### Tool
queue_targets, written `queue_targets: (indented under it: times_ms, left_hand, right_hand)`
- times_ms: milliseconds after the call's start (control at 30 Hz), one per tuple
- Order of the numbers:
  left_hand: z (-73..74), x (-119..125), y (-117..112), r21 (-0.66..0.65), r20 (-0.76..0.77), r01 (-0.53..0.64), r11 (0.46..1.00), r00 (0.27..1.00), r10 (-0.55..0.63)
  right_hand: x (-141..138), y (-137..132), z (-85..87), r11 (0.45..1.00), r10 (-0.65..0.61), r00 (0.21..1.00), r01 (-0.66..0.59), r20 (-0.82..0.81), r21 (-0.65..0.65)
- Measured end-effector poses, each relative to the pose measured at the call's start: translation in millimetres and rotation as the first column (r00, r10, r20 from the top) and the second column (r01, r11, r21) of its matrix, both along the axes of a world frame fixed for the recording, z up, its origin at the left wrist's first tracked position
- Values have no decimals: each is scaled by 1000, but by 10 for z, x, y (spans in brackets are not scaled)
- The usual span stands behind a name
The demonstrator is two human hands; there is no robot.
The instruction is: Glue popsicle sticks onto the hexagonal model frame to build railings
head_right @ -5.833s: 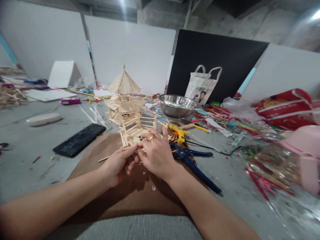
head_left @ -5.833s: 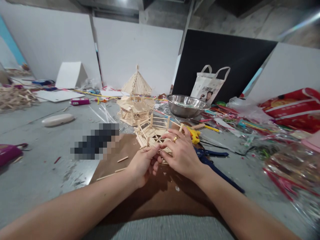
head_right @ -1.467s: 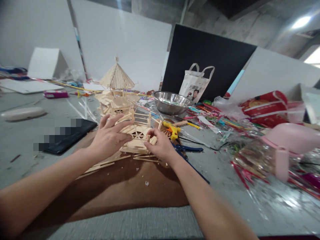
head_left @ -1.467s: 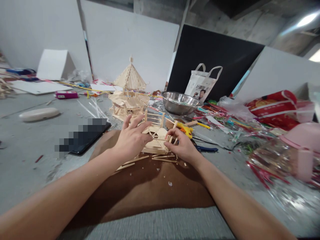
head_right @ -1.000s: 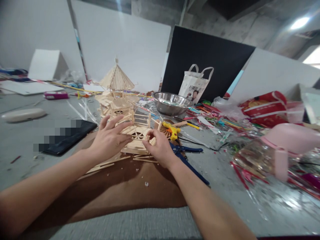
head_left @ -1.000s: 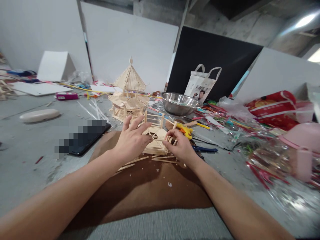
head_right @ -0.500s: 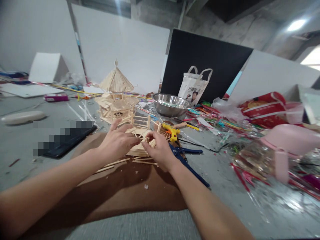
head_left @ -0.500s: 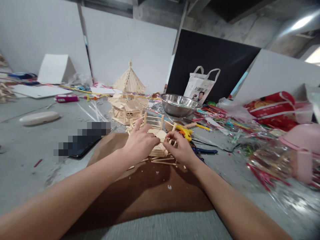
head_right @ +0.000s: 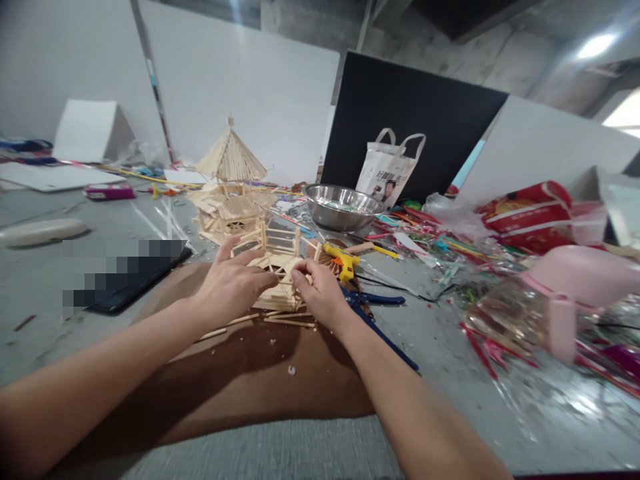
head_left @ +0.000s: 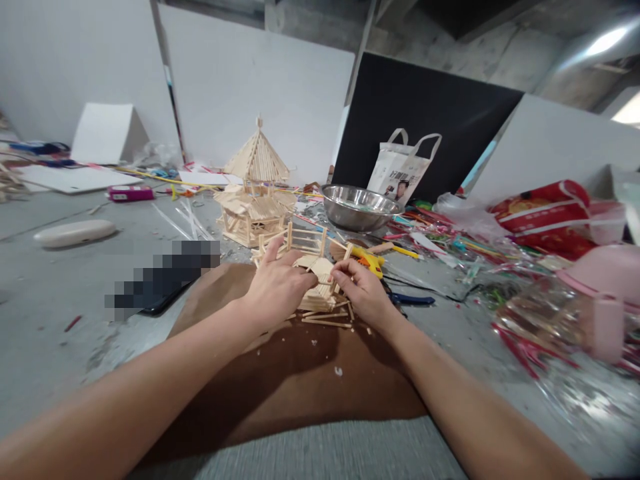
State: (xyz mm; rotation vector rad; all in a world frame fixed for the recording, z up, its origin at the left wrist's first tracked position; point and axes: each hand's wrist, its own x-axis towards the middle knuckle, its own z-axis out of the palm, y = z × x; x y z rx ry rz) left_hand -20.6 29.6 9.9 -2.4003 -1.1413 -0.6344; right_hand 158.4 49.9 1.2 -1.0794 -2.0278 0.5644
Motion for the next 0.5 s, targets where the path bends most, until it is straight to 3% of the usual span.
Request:
queue_targets:
  times_ms: [500]
  left_hand:
    - [-1,-7,-2,16,5,-17,1000,1000,17]
  right_hand:
    - [-1,-1,12,999,25,1000,-25,-13,-19]
